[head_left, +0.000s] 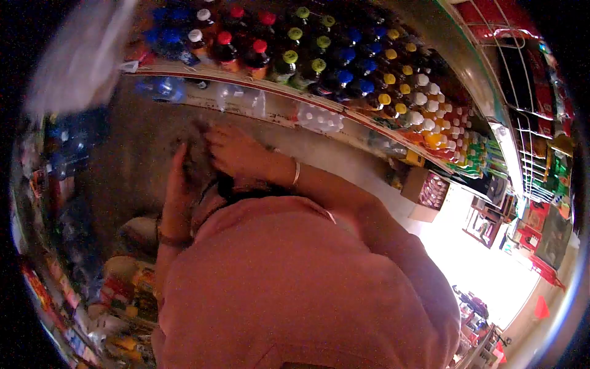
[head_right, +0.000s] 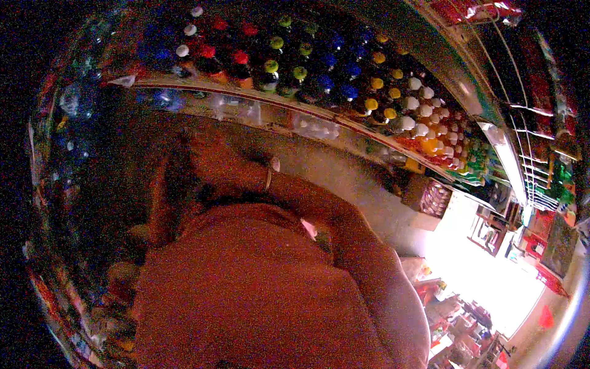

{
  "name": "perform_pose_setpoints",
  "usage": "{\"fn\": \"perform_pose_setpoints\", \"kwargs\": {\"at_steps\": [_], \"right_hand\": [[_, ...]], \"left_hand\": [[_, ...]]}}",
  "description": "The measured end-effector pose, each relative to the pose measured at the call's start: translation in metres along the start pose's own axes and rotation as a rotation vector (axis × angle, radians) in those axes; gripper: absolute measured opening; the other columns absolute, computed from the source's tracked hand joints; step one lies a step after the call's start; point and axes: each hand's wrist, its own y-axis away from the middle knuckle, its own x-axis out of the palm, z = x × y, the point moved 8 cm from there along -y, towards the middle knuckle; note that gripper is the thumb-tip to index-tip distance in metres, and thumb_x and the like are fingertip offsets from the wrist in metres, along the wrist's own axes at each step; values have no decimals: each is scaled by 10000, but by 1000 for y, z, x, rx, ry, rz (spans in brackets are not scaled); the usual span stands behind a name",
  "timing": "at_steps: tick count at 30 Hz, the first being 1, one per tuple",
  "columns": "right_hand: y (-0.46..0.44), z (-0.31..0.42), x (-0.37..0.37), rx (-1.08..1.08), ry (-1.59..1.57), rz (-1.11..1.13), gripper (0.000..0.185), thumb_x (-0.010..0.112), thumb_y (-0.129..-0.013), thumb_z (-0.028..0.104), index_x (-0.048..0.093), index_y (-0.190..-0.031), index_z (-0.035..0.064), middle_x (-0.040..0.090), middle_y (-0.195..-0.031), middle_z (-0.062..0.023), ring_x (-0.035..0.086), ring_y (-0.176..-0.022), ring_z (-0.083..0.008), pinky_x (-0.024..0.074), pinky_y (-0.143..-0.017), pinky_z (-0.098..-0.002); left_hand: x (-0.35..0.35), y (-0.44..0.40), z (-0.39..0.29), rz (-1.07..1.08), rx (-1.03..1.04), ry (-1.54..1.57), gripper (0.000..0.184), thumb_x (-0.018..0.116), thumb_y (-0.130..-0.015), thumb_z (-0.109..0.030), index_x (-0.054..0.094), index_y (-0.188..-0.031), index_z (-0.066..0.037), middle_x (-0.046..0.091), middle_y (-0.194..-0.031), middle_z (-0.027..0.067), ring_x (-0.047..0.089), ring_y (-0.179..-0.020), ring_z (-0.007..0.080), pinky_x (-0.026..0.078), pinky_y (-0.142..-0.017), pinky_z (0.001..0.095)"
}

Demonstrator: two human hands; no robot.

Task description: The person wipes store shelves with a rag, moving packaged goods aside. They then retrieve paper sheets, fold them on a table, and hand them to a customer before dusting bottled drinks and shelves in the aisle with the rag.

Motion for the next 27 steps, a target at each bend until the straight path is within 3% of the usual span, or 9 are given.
{"fn": "perform_pose_setpoints", "kwargs": {"at_steps": [4, 9, 10, 12, 16, 19, 24, 26, 27], "right_hand": [[-1, 17, 15, -82, 71, 247, 189, 604, -706, 204, 635, -730, 19, 564, -994, -127, 474, -1031, -290, 380, -926, -412], [-8, 26, 8, -12, -80, 212, 161, 599, -734, 187, 633, -736, 29, 550, -1045, -139, 473, -1042, -306, 367, -939, -434], [-10, 28, 4, 8, -141, 179, 161, 601, -745, 191, 632, -732, 33, 550, -1072, -142, 468, -1068, -314, 360, -950, -438], [-8, 25, -2, 93, -317, 134, 171, 613, -765, 214, 640, -798, 49, 532, -1147, -151, 434, -1137, -334, 332, -986, -444], [-17, 22, -8, 261, -703, 157, 320, 629, -788, 244, 601, -1069, 94, 450, -1293, -165, 367, -1235, -357, 290, -1036, -444], [-30, 36, -23, 107, -41, -8, 511, 634, -779, 224, 474, -1253, 121, 418, -1317, -158, 394, -1213, -349, 318, -1026, -420], [-26, 7, 10, 232, -182, 80, 569, 648, -758, 210, 440, -1276, 101, 400, -1335, -157, 397, -1210, -360, 344, -1010, -400], [-21, -1, 21, 283, -222, 71, 558, 647, -752, 201, 449, -1261, 88, 423, -1312, -164, 414, -1195, -358, 354, -1000, -400], [-22, -2, 23, 277, -212, 43, 550, 644, -752, 198, 452, -1254, 82, 441, -1295, -169, 431, -1180, -355, 361, -993, -402]], "left_hand": [[7, -2, 5, 40, -44, 23, 398, 518, -879, -330, 513, -1185, -77, 582, -1106, 57, 564, -983, 239, 463, -830, 362], [-27, -27, 15, -115, 14, 5, 365, 476, -907, -283, 504, -1180, -43, 588, -1089, 82, 586, -943, 241, 487, -780, 359], [-23, -29, 12, -15, 40, 41, 365, 459, -914, -278, 498, -1184, -35, 584, -1095, 87, 583, -954, 242, 488, -787, 360], [-11, -27, 5, 189, 86, 104, 368, 425, -929, -269, 487, -1193, -19, 575, -1106, 99, 576, -977, 244, 489, -799, 360], [-4, -16, -21, 129, 193, 94, 410, 373, -945, -327, 459, -1233, -49, 528, -1172, 110, 534, -1056, 245, 473, -845, 388], [29, 18, -30, 102, 58, 82, 437, 367, -944, -387, 447, -1255, -92, 497, -1214, 103, 505, -1098, 237, 458, -869, 392], [25, 16, -17, 60, -100, -5, 461, 406, -925, -463, 463, -1243, -134, 514, -1201, 72, 517, -1071, 216, 455, -864, 392], [39, 38, -37, 244, 273, -367, 446, 437, -920, -447, 475, -1226, -125, 533, -1171, 63, 533, -1039, 209, 474, -839, 396], [36, 36, -35, 275, 257, -373, 435, 454, -916, -433, 480, -1218, -122, 541, -1158, 58, 539, -1025, 205, 483, -827, 394]]}}
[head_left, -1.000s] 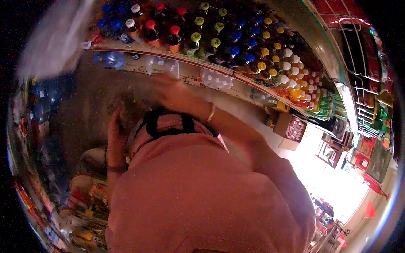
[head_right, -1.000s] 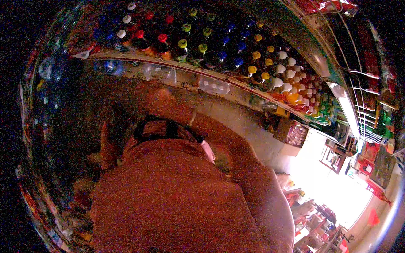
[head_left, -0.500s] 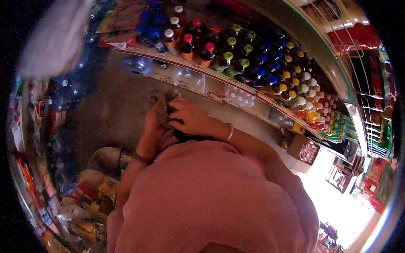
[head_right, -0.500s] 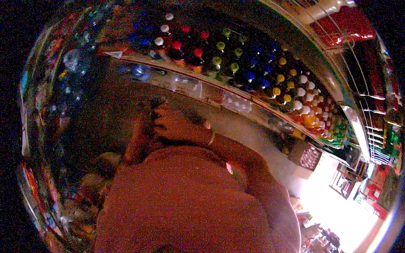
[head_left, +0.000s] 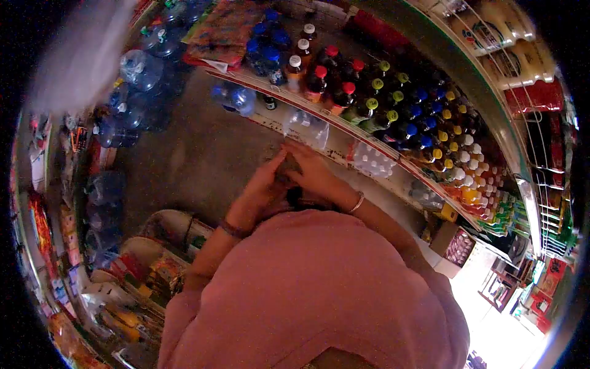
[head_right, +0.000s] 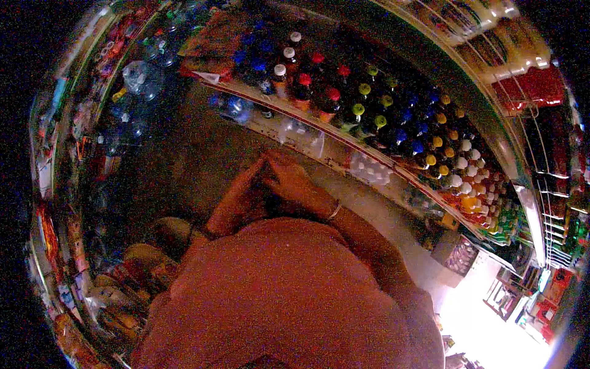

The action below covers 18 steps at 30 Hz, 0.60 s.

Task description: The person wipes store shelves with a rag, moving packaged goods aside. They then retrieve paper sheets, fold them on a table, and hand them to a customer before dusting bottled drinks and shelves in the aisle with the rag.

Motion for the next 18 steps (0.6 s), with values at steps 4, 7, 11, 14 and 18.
{"fn": "perform_pose_setpoints", "kwargs": {"at_steps": [4, 7, 11, 14, 18], "right_hand": [[-5, -13, 9, 118, -80, 11, 528, 637, -746, 187, 459, -1227, 65, 498, -1229, -185, 492, -1112, -355, 397, -957, -405], [-7, -21, 12, 193, -105, 21, 507, 639, -757, 194, 465, -1213, 56, 544, -1155, -182, 545, -1037, -324, 433, -900, -375], [-17, -13, 3, 217, -250, -10, 458, 613, -790, 224, 487, -1196, 56, 585, -1068, -164, 580, -958, -285, 460, -821, -369], [-69, -33, -36, 133, -132, -106, 415, 594, -808, 227, 510, -1183, 70, 597, -1043, -152, 590, -914, -285, 472, -780, -384], [-162, -69, -85, 121, 446, -136, 407, 621, -785, 212, 532, -1164, 97, 609, -996, -144, 595, -886, -309, 490, -755, -387]], "left_hand": [[-35, -21, 61, -18, -404, 397, 392, 517, -902, -370, 496, -1193, -109, 563, -1119, 47, 558, -988, 188, 514, -788, 367], [-46, -24, 65, -66, -419, 419, 369, 533, -897, -332, 499, -1185, -103, 564, -1118, 50, 559, -991, 181, 518, -790, 349], [-51, -19, 44, -37, -424, 500, 362, 524, -898, -299, 493, -1195, -95, 563, -1128, 58, 553, -1018, 194, 501, -828, 368], [-84, -21, 30, -109, -251, 377, 386, 520, -892, -302, 485, -1212, -91, 560, -1145, 70, 545, -1043, 216, 482, -855, 394], [-144, -29, 69, -177, -274, 599, 423, 524, -885, -321, 478, -1231, -82, 546, -1181, 84, 533, -1069, 248, 463, -875, 427]]}}
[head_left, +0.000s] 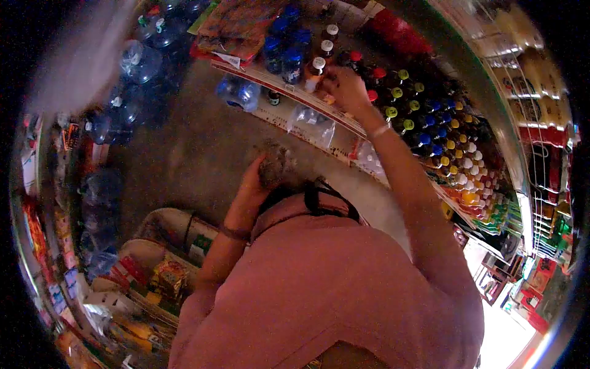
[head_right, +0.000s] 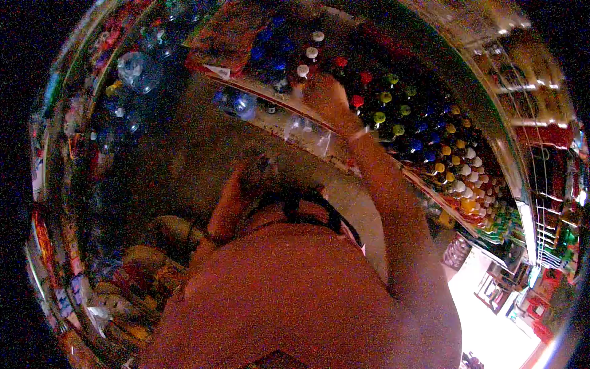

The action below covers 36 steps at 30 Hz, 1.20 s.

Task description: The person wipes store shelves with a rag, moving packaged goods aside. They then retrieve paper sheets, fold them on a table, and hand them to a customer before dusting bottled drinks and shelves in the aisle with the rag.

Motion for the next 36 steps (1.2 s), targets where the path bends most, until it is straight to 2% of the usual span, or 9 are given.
{"fn": "perform_pose_setpoints", "kwargs": {"at_steps": [3, 7, 8, 11, 14, 18, 21, 25, 36], "right_hand": [[-39, -10, 17, -40, 209, 19, 407, 633, -772, 244, 539, -1138, 93, 606, -970, -162, 582, -908, -349, 490, -763, -421], [-75, -24, 54, 67, 223, 248, 431, 647, -760, 281, 539, -1126, 82, 596, -987, -193, 568, -944, -362, 486, -774, -442], [-78, -35, 64, -60, 267, 85, 433, 644, -758, 298, 545, -1114, 72, 608, -942, -201, 579, -907, -370, 482, -774, -454], [-87, -35, 72, 35, 336, 253, 399, 642, -754, 283, 567, -1072, 54, 606, -939, -212, 581, -895, -376, 478, -781, -456], [-90, -45, 76, -114, 382, 210, 361, 646, -743, 269, 588, -1022, 47, 593, -953, -214, 579, -895, -374, 473, -782, -462], [-95, -57, 77, -50, 389, 175, 332, 657, -713, 235, 601, -1004, 84, 581, -912, -207, 577, -898, -371, 473, -777, -463], [-97, -58, 78, 3, 410, 158, 303, 648, -709, 184, 609, -997, 101, 590, -931, -195, 578, -909, -360, 475, -783, -450], [-99, -60, 84, -180, 382, 95, 240, 639, -710, 139, 633, -948, 108, 610, -934, -163, 588, -900, -339, 481, -780, -432], [-102, -47, 81, -133, 218, 159, 158, 623, -739, 131, 644, -895, 110, 629, -858, -151, 603, -812, -341, 484, -714, -431]], "left_hand": [[-17, 15, -14, -183, -13, 39, 424, 518, -889, -316, 476, -1232, -70, 528, -1206, 96, 508, -1101, 266, 453, -885, 450], [-45, 28, -28, -207, 46, 108, 428, 519, -887, -308, 472, -1239, -69, 514, -1222, 107, 480, -1130, 281, 437, -898, 466], [-55, 28, -29, -193, 46, 129, 430, 520, -886, -308, 470, -1241, -71, 514, -1222, 109, 475, -1134, 282, 436, -898, 463], [-84, 27, -34, -207, 61, 232, 432, 513, -889, -308, 462, -1250, -77, 513, -1223, 102, 478, -1130, 279, 437, -899, 447], [-119, 25, -45, -274, 63, 176, 431, 500, -895, -315, 455, -1256, -82, 510, -1228, 91, 487, -1122, 270, 439, -901, 429], [-93, 43, -80, -341, 151, 134, 432, 495, -896, -329, 459, -1252, -88, 516, -1228, 78, 496, -1118, 257, 437, -904, 421], [-95, 33, -89, -140, 138, 151, 425, 490, -898, -329, 462, -1251, -94, 514, -1233, 79, 494, -1120, 260, 431, -905, 440], [-113, 28, -90, -274, 92, 220, 419, 478, -903, -324, 456, -1255, -98, 516, -1232, 85, 492, -1123, 267, 424, -897, 457], [-119, 25, -98, -273, 56, 228, 435, 549, -871, -324, 456, -1240, -115, 515, -1215, 93, 490, -1104, 273, 416, -887, 448]]}}
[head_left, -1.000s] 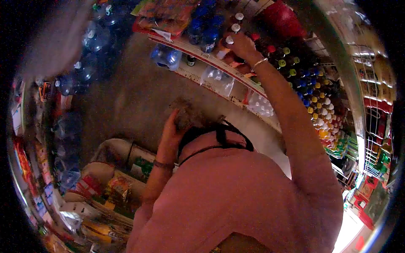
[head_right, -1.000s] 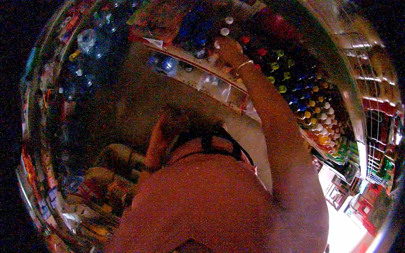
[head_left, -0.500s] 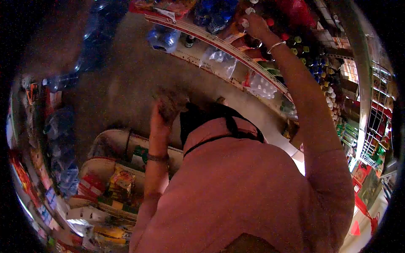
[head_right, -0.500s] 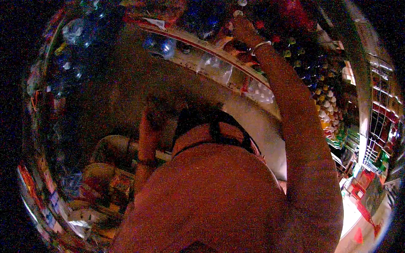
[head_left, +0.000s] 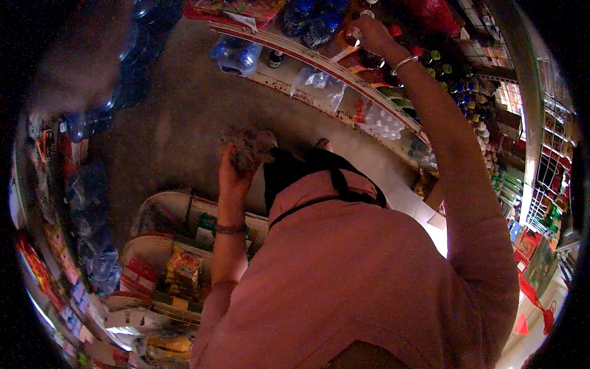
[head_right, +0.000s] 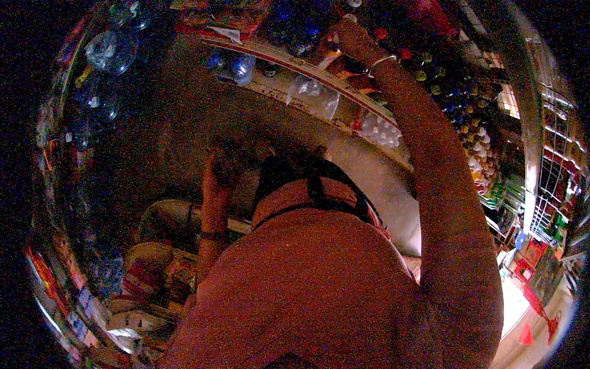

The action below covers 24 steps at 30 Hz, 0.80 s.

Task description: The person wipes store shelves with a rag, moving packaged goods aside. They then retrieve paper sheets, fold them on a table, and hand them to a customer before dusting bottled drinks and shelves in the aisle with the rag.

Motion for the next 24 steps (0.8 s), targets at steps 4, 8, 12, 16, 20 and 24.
{"fn": "perform_pose_setpoints", "kwargs": {"at_steps": [4, 8, 12, 16, 20, 24], "right_hand": [[0, -1, 2, 1, 67, 43, 189, 620, -725, 115, 634, -914, 111, 620, -866, -159, 596, -844, -346, 480, -734, -436], [7, 26, -14, 50, 110, 127, 225, 625, -704, 127, 629, -926, 92, 599, -902, -180, 575, -903, -359, 468, -778, -441], [6, 27, -10, 76, 80, 139, 291, 626, -703, 152, 617, -984, 79, 577, -975, -190, 550, -936, -367, 448, -834, -436], [-11, 32, -19, -24, 155, 103, 370, 641, -730, 194, 583, -1082, 96, 561, -1047, -174, 535, -981, -355, 433, -880, -434], [-49, 54, -24, -103, 121, -187, 431, 658, -742, 222, 548, -1142, 104, 561, -1055, -162, 537, -987, -347, 432, -894, -433], [-89, 85, -4, -121, 166, -152, 469, 669, -736, 197, 524, -1172, 103, 564, -1039, -167, 546, -980, -339, 443, -885, -431]], "left_hand": [[-1, 2, -3, -39, 5, -9, 429, 548, -871, -321, 460, -1235, -114, 506, -1223, 95, 481, -1111, 270, 409, -897, 446], [0, -2, -4, -32, 17, 8, 434, 548, -870, -329, 458, -1239, -117, 503, -1227, 86, 478, -1114, 271, 404, -902, 457], [5, 1, -4, -86, 35, -73, 431, 550, -869, -331, 458, -1238, -129, 499, -1229, 78, 480, -1106, 270, 412, -889, 458], [1, -11, 0, 20, 12, 35, 441, 564, -860, -330, 453, -1241, -136, 497, -1224, 72, 483, -1099, 269, 424, -877, 451], [-12, -20, 3, 15, 14, 73, 458, 578, -851, -327, 453, -1246, -132, 500, -1223, 70, 485, -1104, 272, 424, -891, 450], [4, -4, -10, -68, 45, -5, 476, 574, -854, -320, 449, -1262, -108, 494, -1244, 77, 480, -1126, 274, 415, -914, 461]]}}
